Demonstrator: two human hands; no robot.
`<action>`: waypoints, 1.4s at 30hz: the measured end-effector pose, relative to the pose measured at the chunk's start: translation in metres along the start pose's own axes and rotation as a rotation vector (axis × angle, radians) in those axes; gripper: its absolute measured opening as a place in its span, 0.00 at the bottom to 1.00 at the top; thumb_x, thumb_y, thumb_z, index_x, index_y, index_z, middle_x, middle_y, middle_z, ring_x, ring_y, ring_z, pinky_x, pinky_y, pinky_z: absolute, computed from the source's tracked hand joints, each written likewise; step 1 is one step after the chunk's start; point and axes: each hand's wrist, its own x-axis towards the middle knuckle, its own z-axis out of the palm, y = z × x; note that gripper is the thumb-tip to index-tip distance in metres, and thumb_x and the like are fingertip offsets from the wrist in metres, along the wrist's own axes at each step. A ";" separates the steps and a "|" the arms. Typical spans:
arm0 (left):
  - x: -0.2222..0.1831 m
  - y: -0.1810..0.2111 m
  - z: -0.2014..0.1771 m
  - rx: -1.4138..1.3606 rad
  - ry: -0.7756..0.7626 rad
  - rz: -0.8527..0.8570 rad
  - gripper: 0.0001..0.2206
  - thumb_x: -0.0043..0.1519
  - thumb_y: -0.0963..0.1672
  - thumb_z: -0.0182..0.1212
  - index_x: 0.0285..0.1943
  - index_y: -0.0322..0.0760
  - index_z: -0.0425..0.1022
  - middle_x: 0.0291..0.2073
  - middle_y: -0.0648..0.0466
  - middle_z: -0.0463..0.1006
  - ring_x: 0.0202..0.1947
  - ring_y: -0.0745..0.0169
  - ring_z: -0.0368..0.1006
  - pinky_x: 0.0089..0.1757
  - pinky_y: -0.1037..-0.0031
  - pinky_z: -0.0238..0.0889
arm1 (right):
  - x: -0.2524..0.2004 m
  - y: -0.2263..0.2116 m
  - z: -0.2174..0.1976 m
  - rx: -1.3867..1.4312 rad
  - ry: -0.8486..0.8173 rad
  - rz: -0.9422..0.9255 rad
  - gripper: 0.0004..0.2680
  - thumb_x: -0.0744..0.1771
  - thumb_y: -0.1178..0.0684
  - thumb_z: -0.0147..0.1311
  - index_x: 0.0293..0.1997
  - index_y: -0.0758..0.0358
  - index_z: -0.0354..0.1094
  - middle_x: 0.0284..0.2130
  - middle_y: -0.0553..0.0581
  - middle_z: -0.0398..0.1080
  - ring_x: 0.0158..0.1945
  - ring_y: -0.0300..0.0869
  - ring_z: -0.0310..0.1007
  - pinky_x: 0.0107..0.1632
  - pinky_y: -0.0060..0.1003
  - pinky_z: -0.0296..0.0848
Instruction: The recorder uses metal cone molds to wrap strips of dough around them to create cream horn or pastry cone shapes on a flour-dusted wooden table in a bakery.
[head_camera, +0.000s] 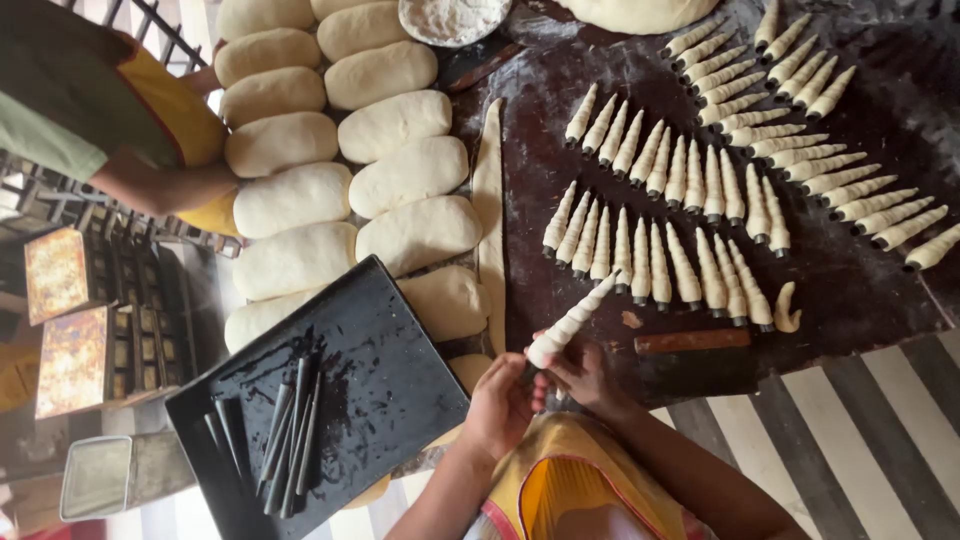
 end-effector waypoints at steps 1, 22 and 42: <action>0.005 -0.006 -0.008 0.006 0.000 -0.003 0.05 0.64 0.42 0.55 0.45 0.36 0.67 0.30 0.48 0.78 0.30 0.60 0.75 0.30 0.72 0.69 | 0.000 -0.006 0.001 0.004 0.004 -0.003 0.16 0.66 0.49 0.60 0.57 0.68 0.68 0.34 0.58 0.77 0.30 0.40 0.77 0.33 0.35 0.76; 0.010 -0.029 -0.031 0.516 0.059 0.464 0.06 0.65 0.36 0.59 0.46 0.31 0.65 0.34 0.46 0.78 0.32 0.61 0.75 0.35 0.70 0.71 | 0.004 -0.007 -0.006 -0.285 -0.149 -0.266 0.13 0.68 0.46 0.59 0.48 0.69 0.73 0.31 0.53 0.77 0.29 0.32 0.73 0.31 0.28 0.73; -0.015 -0.003 0.062 2.026 0.353 1.338 0.34 0.50 0.57 0.67 0.58 0.30 0.70 0.53 0.38 0.72 0.48 0.39 0.75 0.44 0.61 0.70 | 0.021 0.013 -0.051 -0.545 -0.503 -0.476 0.05 0.67 0.55 0.62 0.42 0.64 0.73 0.31 0.52 0.76 0.28 0.33 0.75 0.29 0.30 0.80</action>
